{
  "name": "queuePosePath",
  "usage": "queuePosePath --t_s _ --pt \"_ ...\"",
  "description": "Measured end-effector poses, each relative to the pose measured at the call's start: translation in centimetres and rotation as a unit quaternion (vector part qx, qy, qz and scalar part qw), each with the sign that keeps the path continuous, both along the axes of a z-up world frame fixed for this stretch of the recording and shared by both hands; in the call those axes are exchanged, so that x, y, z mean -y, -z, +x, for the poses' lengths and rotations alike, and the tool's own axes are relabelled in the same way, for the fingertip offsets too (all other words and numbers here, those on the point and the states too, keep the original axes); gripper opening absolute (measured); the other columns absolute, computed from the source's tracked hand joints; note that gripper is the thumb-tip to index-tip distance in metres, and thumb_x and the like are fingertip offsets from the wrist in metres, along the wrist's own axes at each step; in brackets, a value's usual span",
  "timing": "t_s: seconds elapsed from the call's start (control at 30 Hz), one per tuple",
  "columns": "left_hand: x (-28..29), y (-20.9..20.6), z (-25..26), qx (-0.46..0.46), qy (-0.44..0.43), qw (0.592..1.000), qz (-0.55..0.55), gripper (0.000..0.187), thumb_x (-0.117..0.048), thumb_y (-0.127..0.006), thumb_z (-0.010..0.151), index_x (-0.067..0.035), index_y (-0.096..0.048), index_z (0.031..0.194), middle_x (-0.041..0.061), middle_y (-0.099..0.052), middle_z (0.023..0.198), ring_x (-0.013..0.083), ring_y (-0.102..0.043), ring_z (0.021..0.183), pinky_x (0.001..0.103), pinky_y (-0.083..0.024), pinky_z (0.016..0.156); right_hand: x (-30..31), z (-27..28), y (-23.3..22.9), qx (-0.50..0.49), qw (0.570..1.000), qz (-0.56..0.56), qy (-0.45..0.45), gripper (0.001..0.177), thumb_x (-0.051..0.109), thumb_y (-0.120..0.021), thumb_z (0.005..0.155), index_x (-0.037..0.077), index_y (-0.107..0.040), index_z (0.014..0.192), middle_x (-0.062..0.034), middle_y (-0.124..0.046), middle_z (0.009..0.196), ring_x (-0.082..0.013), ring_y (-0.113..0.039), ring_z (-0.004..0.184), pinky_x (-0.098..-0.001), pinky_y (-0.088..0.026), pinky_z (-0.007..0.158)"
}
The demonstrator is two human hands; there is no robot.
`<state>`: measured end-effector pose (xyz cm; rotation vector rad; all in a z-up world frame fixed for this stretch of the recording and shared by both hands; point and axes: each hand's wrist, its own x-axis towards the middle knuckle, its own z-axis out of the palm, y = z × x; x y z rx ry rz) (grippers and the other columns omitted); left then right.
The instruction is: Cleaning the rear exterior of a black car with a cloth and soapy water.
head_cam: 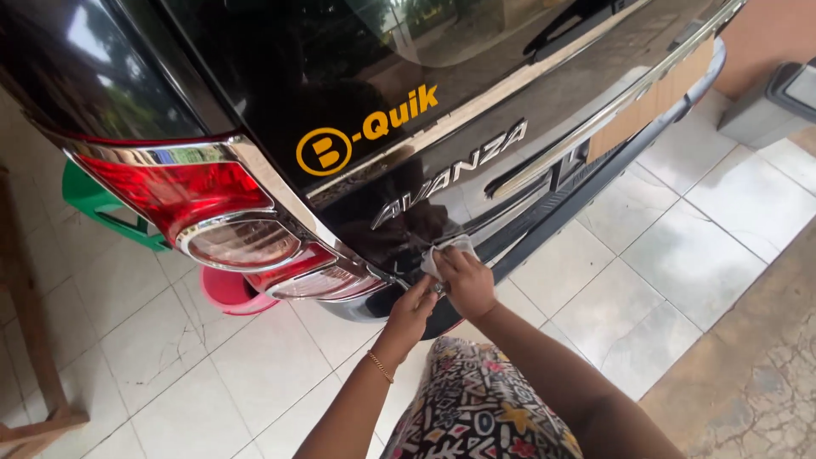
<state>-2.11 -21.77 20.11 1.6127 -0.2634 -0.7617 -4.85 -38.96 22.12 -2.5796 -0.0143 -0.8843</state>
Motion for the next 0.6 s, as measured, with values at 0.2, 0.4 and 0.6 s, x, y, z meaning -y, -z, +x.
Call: queuePosePath --t_s 0.2,0.4,0.6 --pt "0.1 -2.7 -0.3 -0.023 0.011 1.0 -0.014 0.057 -0.016 -0.052 0.102 -0.016 -0.039 0.157 0.006 -0.055 0.151 0.0166 -0.062 0.126 0.028 -0.047 0.105 0.2 0.7 -4.7 0.045 0.993 0.095 0.062 0.053 0.012 -0.084 0.072 0.011 -0.068 0.122 -0.0082 -0.066 0.119 -0.0268 -0.068 0.096 -0.0389 -0.057 0.073" --pt "0.3 -3.9 0.9 -0.027 -0.001 0.999 -0.027 0.055 -0.014 -0.052 0.103 -0.014 -0.039 0.157 0.006 -0.055 0.152 0.0167 -0.061 0.127 0.029 -0.047 0.103 0.1 1.2 -2.9 0.062 0.998 -0.007 0.006 0.063 0.006 -0.074 0.06 0.004 -0.067 0.122 -0.0139 -0.066 0.117 -0.0339 -0.071 0.096 -0.0422 -0.057 0.072" --pt "0.6 -4.7 0.5 -0.026 0.01 0.999 -0.026 0.058 -0.013 -0.052 0.102 -0.014 -0.037 0.157 0.004 -0.055 0.152 0.0155 -0.061 0.122 0.03 -0.047 0.098 -0.1 1.2 -7.3 0.092 0.985 0.134 0.065 0.047 0.012 -0.08 0.076 0.007 -0.067 0.121 -0.0093 -0.066 0.113 -0.0301 -0.069 0.089 -0.0394 -0.058 0.071"
